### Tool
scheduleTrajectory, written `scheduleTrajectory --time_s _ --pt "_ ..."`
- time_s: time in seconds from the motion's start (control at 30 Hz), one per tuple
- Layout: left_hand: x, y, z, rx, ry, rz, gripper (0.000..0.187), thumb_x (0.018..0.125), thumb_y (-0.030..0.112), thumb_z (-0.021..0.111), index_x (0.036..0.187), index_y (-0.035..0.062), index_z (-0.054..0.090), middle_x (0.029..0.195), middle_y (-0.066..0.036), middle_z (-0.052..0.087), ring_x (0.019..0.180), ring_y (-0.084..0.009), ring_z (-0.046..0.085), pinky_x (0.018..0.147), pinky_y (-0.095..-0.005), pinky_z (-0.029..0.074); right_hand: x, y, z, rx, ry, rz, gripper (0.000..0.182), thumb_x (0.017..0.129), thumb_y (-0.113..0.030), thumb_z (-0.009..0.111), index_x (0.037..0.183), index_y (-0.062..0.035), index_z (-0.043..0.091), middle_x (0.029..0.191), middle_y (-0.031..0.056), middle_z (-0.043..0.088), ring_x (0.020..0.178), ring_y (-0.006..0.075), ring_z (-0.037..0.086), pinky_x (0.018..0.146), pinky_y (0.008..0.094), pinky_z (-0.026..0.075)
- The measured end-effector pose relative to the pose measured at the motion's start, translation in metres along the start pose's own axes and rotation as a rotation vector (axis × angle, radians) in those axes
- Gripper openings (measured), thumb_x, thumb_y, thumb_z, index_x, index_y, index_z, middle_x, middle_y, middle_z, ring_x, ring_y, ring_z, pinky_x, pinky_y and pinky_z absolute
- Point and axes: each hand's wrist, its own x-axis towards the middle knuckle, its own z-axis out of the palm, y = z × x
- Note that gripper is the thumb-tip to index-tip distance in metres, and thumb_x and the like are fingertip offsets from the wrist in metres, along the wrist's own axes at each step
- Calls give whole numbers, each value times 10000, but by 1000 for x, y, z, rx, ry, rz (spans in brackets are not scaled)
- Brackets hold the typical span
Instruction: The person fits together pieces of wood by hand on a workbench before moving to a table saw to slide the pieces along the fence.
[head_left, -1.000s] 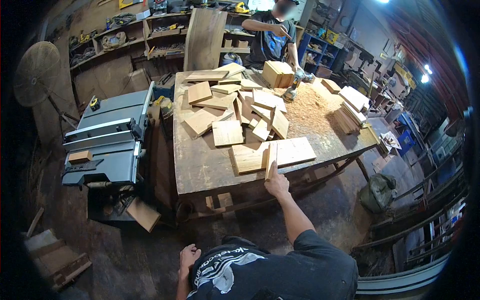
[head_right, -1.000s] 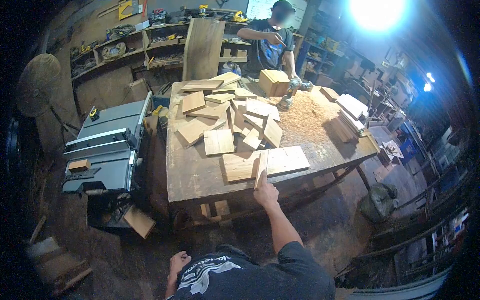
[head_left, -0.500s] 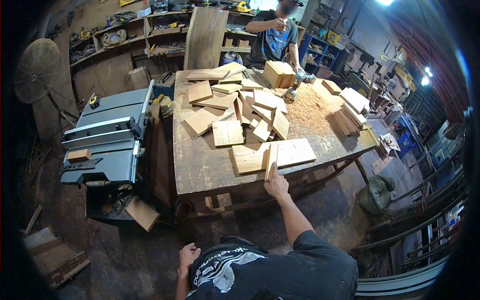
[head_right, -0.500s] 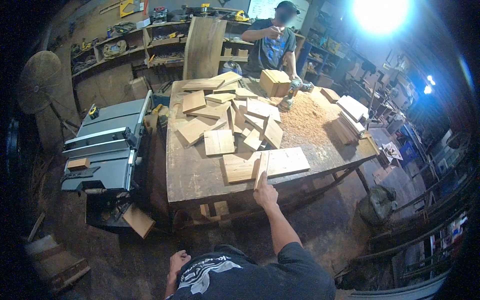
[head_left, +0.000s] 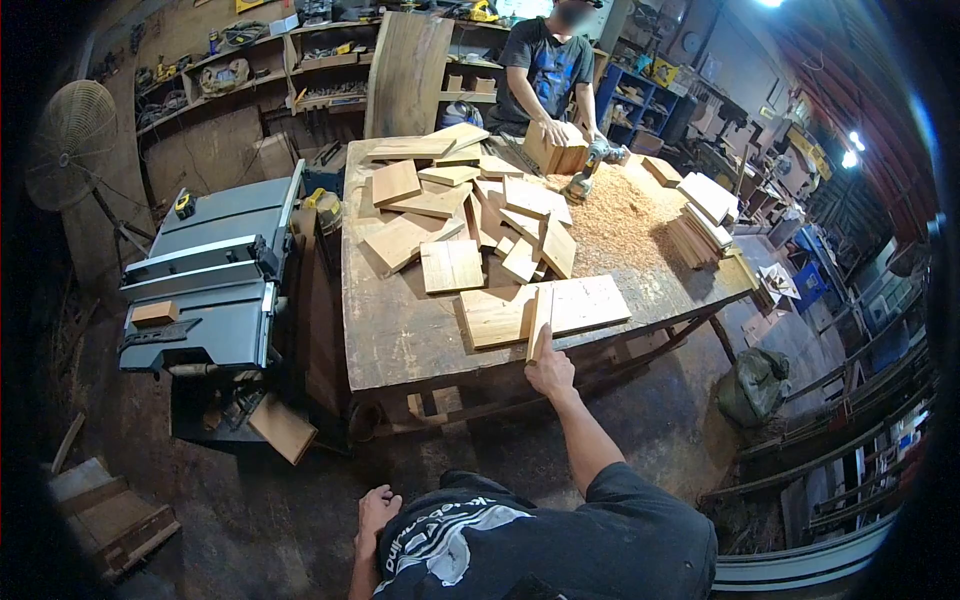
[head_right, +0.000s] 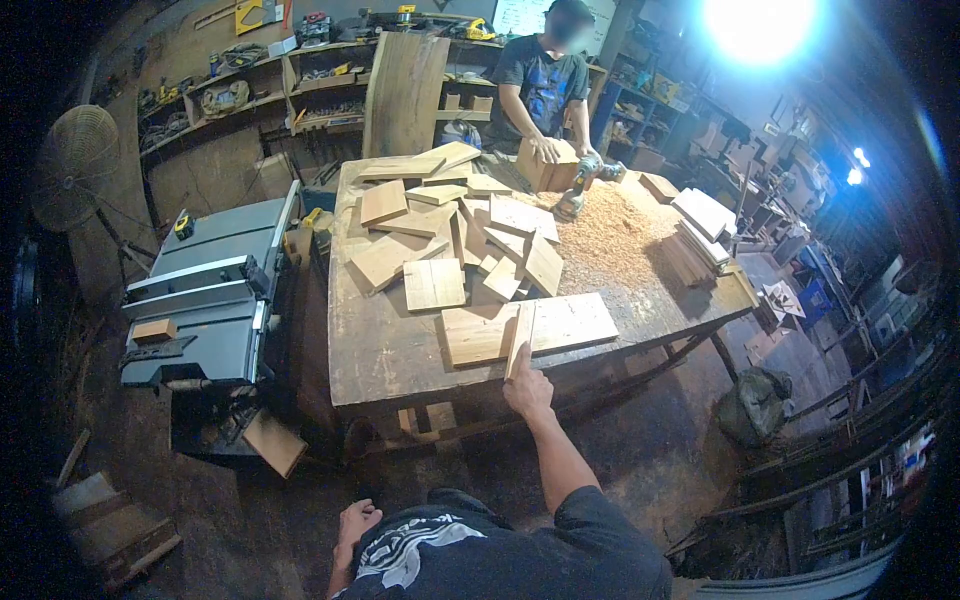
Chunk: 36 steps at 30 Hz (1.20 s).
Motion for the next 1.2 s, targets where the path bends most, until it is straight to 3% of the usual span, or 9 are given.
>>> scheduleTrajectory --time_s 0.17,0.9,1.2 --pt "-5 12 -2 -30 -10 -31 562 857 250 746 1306 -70 637 1182 -237 718 972 -305 741 887 -384 585 -3 -4 -6 3 -17 5 1051 792 -245 730 1609 -159 74 965 307 698 909 495 695 830 563 554" --pt "-5 15 5 -25 -29 -62 551 870 238 737 1318 -65 632 1210 -232 709 1043 -309 723 934 -391 567 -3 -2 -9 11 -34 -18 1053 798 -228 731 1601 -134 56 970 308 700 920 487 699 827 560 554" --pt "-3 42 0 -43 -32 19 524 874 236 739 1291 -67 648 1156 -215 732 963 -280 746 881 -372 585 -5 -5 -14 1 -65 -11 1020 834 -247 711 1597 -107 49 1012 301 706 939 487 702 843 555 553"
